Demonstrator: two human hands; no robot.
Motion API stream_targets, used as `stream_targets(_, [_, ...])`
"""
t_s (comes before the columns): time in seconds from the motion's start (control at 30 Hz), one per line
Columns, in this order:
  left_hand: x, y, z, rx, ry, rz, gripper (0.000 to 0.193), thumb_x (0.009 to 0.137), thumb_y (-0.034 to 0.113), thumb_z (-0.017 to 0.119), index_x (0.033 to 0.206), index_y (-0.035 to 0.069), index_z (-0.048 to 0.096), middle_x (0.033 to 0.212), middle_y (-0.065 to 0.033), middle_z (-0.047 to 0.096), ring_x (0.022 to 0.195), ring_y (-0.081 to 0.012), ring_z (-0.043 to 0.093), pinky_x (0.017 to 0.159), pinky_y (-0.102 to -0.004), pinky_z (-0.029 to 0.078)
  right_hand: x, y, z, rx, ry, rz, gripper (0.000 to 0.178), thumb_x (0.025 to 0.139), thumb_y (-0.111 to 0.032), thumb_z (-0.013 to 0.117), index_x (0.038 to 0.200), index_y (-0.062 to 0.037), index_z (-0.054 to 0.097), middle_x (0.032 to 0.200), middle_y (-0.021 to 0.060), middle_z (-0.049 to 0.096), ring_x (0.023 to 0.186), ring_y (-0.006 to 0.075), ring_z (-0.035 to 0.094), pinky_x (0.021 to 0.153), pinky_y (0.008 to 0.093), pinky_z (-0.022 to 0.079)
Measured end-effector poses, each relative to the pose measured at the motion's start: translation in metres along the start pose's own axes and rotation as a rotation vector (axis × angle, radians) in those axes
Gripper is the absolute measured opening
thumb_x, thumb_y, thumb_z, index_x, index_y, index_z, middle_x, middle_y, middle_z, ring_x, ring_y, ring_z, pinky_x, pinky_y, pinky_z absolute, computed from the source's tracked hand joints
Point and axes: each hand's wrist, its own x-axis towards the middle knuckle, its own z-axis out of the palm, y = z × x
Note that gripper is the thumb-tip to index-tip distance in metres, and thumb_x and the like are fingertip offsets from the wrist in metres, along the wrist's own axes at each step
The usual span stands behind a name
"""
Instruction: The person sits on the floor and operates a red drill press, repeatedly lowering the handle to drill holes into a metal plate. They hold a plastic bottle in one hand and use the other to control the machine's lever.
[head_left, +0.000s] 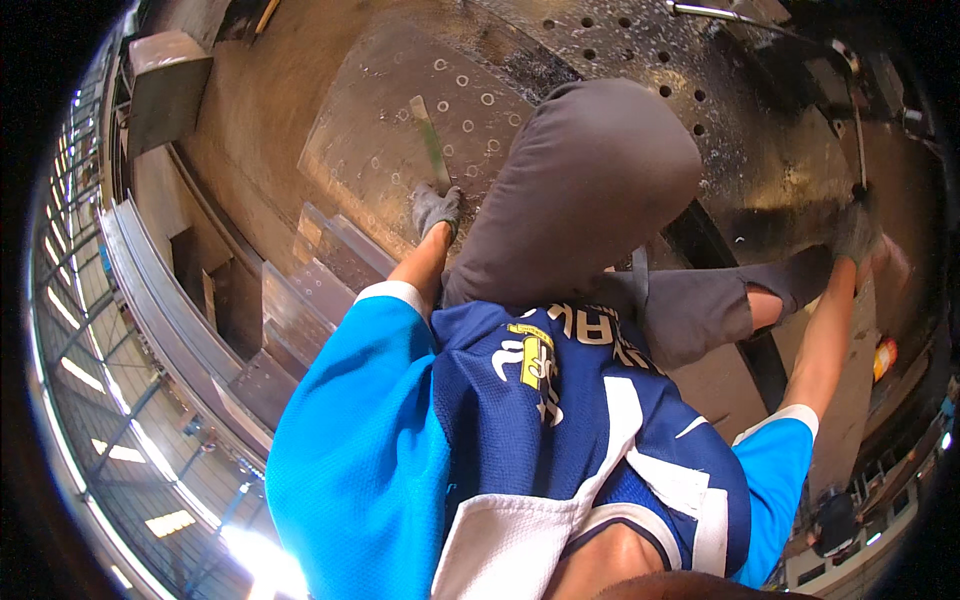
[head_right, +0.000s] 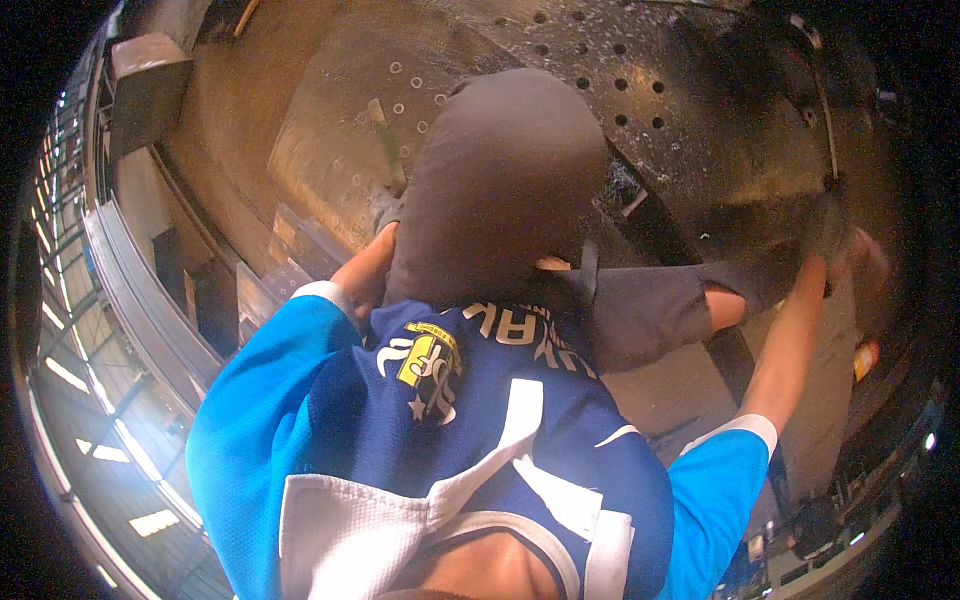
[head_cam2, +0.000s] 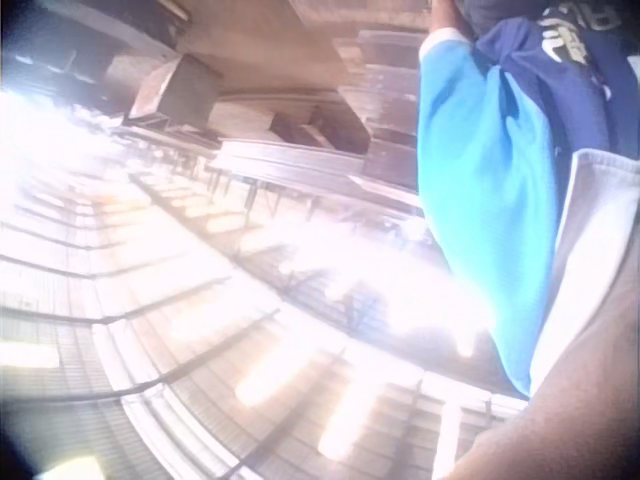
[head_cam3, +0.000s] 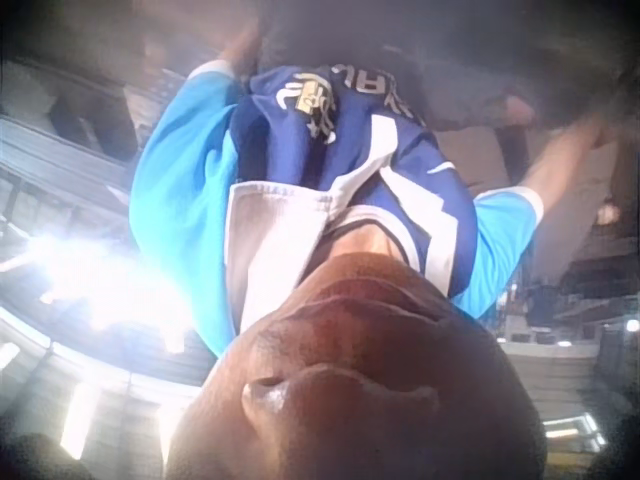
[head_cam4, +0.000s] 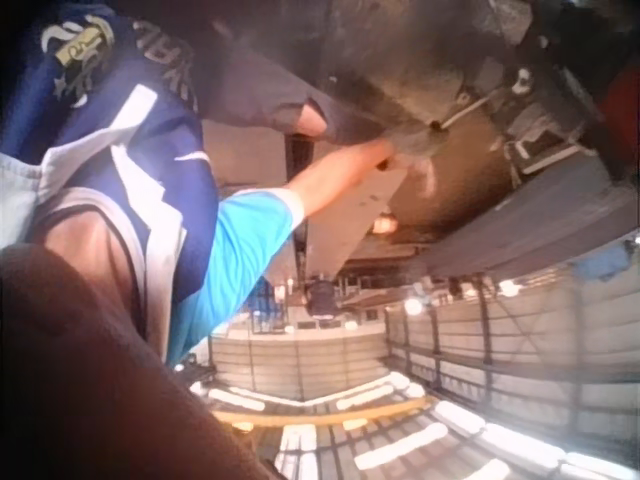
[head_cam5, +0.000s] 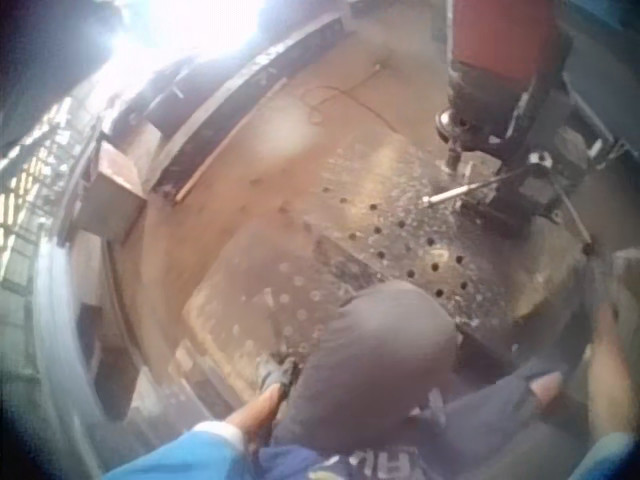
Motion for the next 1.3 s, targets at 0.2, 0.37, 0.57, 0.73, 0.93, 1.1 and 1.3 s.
stream_targets(0.2, [0.015, 0.019, 0.005, 0.074, 0.055, -0.004, 0.052, 0.094, 0.039, 0.065, 0.130, 0.003, 0.057, 0.103, -0.0223, 0.070, 0.093, -0.0371, 0.071, 0.081, -0.0469, 0.057, -0.012, -0.020, 0.004, -0.096, -0.208, 0.250, 0.044, 0.098, -0.026, 0.055, 0.139, -0.0098, 0.063, 0.127, 0.0146, 0.069, 0.116, 0.0316, 0.065, 0.104, 0.0417, 0.047])
stream_targets(0.37, [0.033, 0.070, -0.011, 0.014, 0.068, 0.083, 0.048, 0.095, 0.038, 0.063, 0.128, 0.003, 0.056, 0.097, -0.0203, 0.069, 0.086, -0.0348, 0.070, 0.076, -0.0459, 0.057, 0.009, -0.075, 0.041, 0.266, -0.025, 0.271, 0.048, 0.102, -0.031, 0.049, 0.146, -0.0149, 0.056, 0.148, 0.0124, 0.057, 0.131, 0.0309, 0.056, 0.108, 0.0407, 0.046])
stream_targets(0.57, [0.040, 0.222, -0.029, -0.370, -0.093, 0.392, 0.043, 0.098, 0.036, 0.060, 0.127, 0.004, 0.055, 0.090, -0.0180, 0.068, 0.077, -0.0320, 0.069, 0.069, -0.0446, 0.057, 0.017, -0.125, 0.083, 0.604, 0.050, 0.356, 0.044, 0.104, -0.030, 0.046, 0.143, -0.0139, 0.057, 0.144, 0.0099, 0.059, 0.125, 0.0255, 0.059, 0.100, 0.0379, 0.050])
stream_targets(0.73, [0.009, 0.405, -0.027, -1.027, -0.659, 0.608, 0.022, 0.102, 0.028, 0.054, 0.116, 0.010, 0.051, 0.075, -0.0070, 0.057, 0.058, -0.0201, 0.057, 0.050, -0.0393, 0.050, 0.017, -0.136, 0.124, 0.858, 0.063, 0.509, 0.041, 0.106, -0.030, 0.044, 0.141, -0.0131, 0.058, 0.140, 0.0078, 0.062, 0.120, 0.0210, 0.061, 0.094, 0.0355, 0.054])
stream_targets(0.93, [-0.006, 0.491, -0.034, -0.368, -0.590, 0.696, 0.018, 0.103, 0.026, 0.051, 0.109, 0.009, 0.051, 0.067, -0.0038, 0.054, 0.054, -0.0177, 0.055, 0.041, -0.0366, 0.043, 0.010, -0.139, 0.221, 1.216, 0.066, 0.635, 0.038, 0.109, -0.030, 0.041, 0.138, -0.0121, 0.059, 0.135, 0.0053, 0.065, 0.113, 0.0156, 0.064, 0.086, 0.0327, 0.057])
stream_targets(1.1, [0.006, 0.493, -0.034, -0.581, -0.599, 0.684, 0.020, 0.102, 0.027, 0.052, 0.109, 0.008, 0.052, 0.066, -0.0064, 0.057, 0.052, -0.0187, 0.055, 0.042, -0.0381, 0.042, 0.021, -0.147, 0.232, 1.061, 0.066, 0.660, 0.036, 0.108, -0.028, 0.044, 0.135, -0.0121, 0.061, 0.132, 0.0060, 0.067, 0.107, 0.0154, 0.066, 0.082, 0.0319, 0.059])
stream_targets(1.3, [0.002, 0.509, -0.023, -0.751, -0.624, 0.704, 0.014, 0.104, 0.026, 0.054, 0.105, 0.013, 0.049, 0.067, -0.0021, 0.050, 0.052, -0.0177, 0.053, 0.043, -0.0373, 0.041, 0.023, -0.149, 0.128, 1.251, 0.196, 0.603, 0.031, 0.104, -0.018, 0.054, 0.133, -0.0102, 0.062, 0.127, 0.0072, 0.068, 0.100, 0.0179, 0.067, 0.084, 0.0304, 0.058])
